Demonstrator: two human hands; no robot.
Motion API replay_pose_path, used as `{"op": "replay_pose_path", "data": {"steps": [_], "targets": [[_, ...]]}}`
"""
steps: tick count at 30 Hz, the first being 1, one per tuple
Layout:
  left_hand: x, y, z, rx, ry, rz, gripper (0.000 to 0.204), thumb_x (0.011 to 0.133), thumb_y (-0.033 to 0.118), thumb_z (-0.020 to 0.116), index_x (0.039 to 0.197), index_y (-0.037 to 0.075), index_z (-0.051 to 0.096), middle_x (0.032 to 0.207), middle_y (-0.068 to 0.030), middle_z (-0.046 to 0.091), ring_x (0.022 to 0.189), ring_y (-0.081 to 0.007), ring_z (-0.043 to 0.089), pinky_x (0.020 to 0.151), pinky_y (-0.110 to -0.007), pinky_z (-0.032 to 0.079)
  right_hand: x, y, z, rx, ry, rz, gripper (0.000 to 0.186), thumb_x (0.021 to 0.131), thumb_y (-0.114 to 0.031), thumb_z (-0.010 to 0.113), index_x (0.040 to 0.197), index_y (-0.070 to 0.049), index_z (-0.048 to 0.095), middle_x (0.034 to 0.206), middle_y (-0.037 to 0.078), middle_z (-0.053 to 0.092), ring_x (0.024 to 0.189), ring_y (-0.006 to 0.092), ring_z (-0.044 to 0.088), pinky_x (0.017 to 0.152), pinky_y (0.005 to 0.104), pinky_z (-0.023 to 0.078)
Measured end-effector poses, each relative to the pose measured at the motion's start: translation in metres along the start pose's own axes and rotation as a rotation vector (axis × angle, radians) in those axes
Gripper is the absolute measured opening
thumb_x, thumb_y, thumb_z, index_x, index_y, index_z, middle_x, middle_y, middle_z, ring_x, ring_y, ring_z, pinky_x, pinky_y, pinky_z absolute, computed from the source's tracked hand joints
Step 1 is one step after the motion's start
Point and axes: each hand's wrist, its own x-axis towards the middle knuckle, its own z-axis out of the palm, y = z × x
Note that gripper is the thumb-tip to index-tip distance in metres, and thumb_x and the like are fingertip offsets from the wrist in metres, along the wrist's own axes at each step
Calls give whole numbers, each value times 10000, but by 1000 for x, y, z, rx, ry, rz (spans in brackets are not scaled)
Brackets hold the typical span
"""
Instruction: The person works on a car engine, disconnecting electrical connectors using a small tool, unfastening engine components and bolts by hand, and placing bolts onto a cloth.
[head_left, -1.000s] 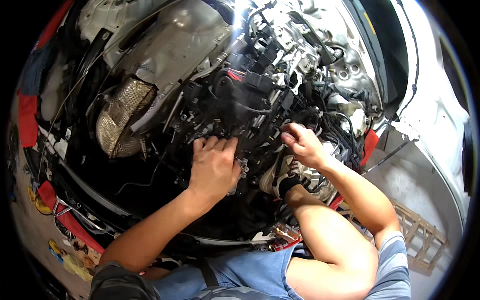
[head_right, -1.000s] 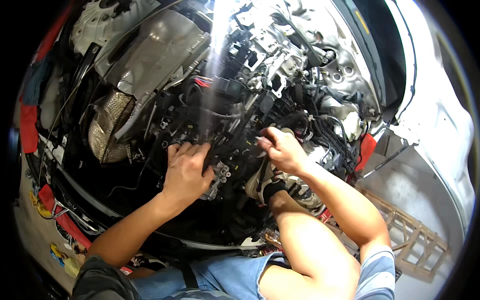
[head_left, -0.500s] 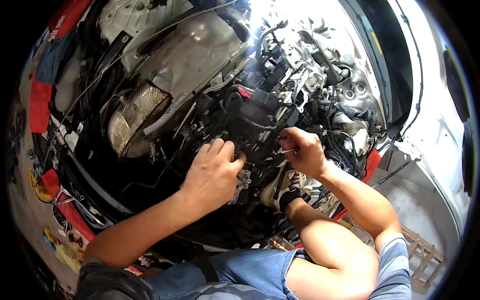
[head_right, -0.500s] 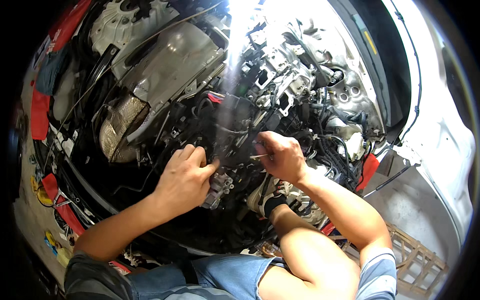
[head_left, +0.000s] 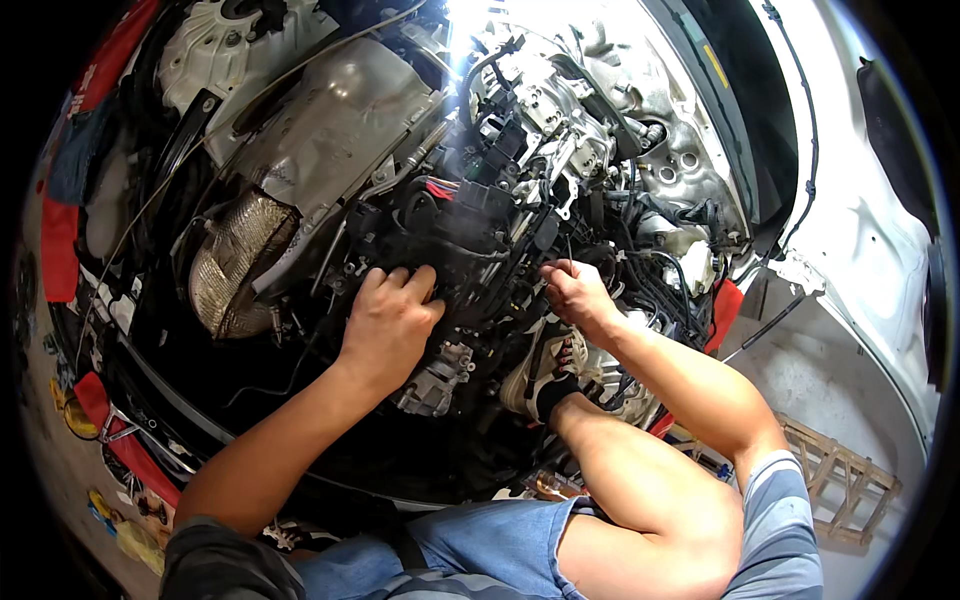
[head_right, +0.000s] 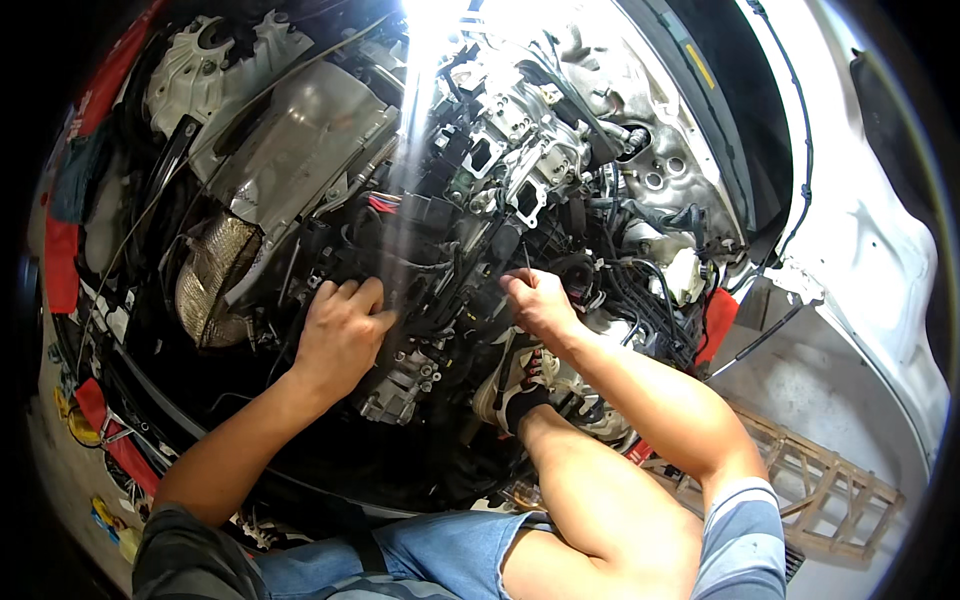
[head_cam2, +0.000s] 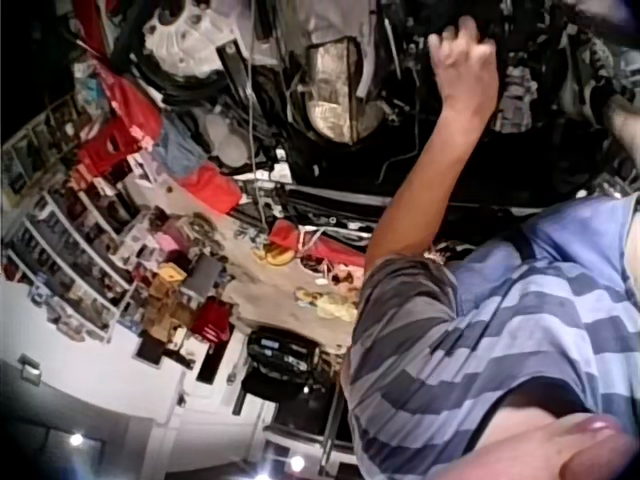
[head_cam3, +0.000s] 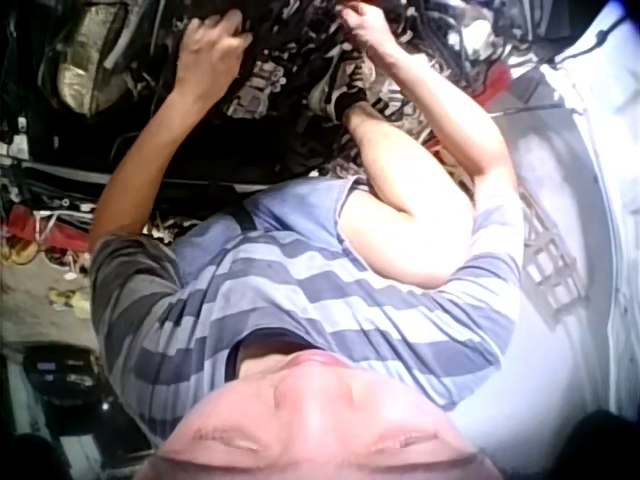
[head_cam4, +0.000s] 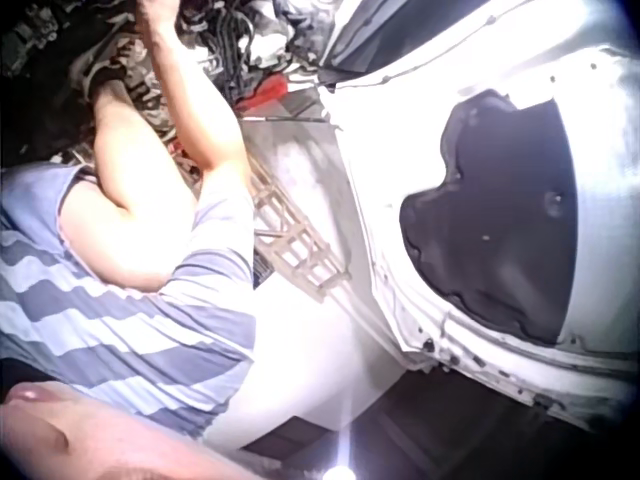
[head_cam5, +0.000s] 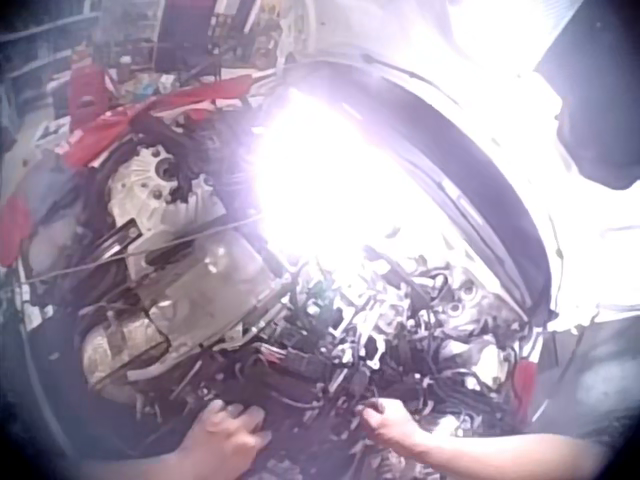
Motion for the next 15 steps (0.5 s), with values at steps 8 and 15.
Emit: {"op": "replay_pose_path", "data": {"steps": [8,15], "targets": [[-14,9,3,-9,69,-31,211,773,17,617,970,18,689,953,-97,697,849,-248,650,777,-360,445,17,-30,2,139,200,-318,246,993,-231,566,847,-33,563,658,18,552,438,77,444,396,245,356],[-6,41,5,-233,41,-297,296,860,188,695,1030,-49,645,973,-183,694,873,-335,668,841,-412,478,110,-92,-26,-115,193,-33,407,932,-475,603,760,-106,606,599,-19,510,440,77,435,393,244,319]]}}
